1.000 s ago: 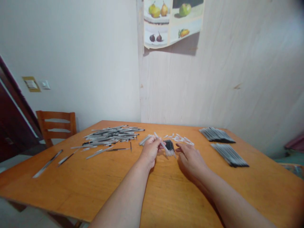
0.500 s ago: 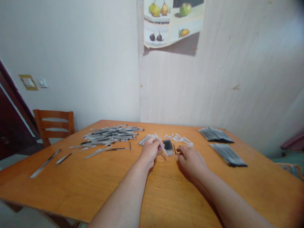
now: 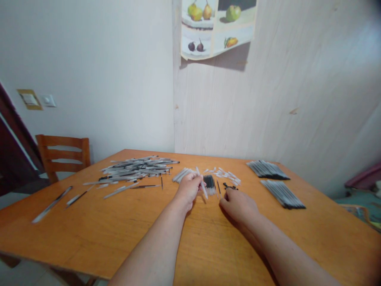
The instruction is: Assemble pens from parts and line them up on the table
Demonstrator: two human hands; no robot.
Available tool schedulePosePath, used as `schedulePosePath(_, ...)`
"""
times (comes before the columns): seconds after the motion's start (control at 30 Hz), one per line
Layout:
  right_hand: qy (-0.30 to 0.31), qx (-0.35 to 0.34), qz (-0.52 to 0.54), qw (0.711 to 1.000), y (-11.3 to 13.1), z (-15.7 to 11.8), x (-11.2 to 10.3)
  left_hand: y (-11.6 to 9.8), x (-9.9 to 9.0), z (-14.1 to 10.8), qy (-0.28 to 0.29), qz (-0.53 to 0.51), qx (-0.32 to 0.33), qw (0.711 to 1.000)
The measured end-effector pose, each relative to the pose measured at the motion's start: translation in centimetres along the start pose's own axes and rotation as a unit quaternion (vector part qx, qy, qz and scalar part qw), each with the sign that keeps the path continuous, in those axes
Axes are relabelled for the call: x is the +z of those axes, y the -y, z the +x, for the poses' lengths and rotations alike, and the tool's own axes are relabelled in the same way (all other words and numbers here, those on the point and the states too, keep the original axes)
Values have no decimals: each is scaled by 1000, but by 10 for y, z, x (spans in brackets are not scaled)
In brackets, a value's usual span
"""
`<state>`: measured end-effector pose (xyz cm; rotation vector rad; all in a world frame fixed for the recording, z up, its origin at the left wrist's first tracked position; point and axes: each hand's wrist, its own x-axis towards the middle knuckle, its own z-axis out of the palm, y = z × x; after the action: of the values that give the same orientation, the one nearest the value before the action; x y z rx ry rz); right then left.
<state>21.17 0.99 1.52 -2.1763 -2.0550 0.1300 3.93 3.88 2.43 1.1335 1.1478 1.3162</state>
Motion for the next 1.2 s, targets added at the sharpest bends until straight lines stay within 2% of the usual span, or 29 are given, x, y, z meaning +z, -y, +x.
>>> schedulePosePath(0.47,-5,22,-21,1000,3,6,7,2,4,-2,12,-10,-10,1000)
schedulePosePath(0.7,24,31,-16,999,3,11,7,4,6,-5,35,-5,-35,999)
schedulePosePath(1.0,59,26,-33,997,0,12,-7,14,6,0,53,-23,-50,997)
schedulePosePath(1.2,54,32,-25,998,-5,13,-10,17,5,2,62,-23,-65,996)
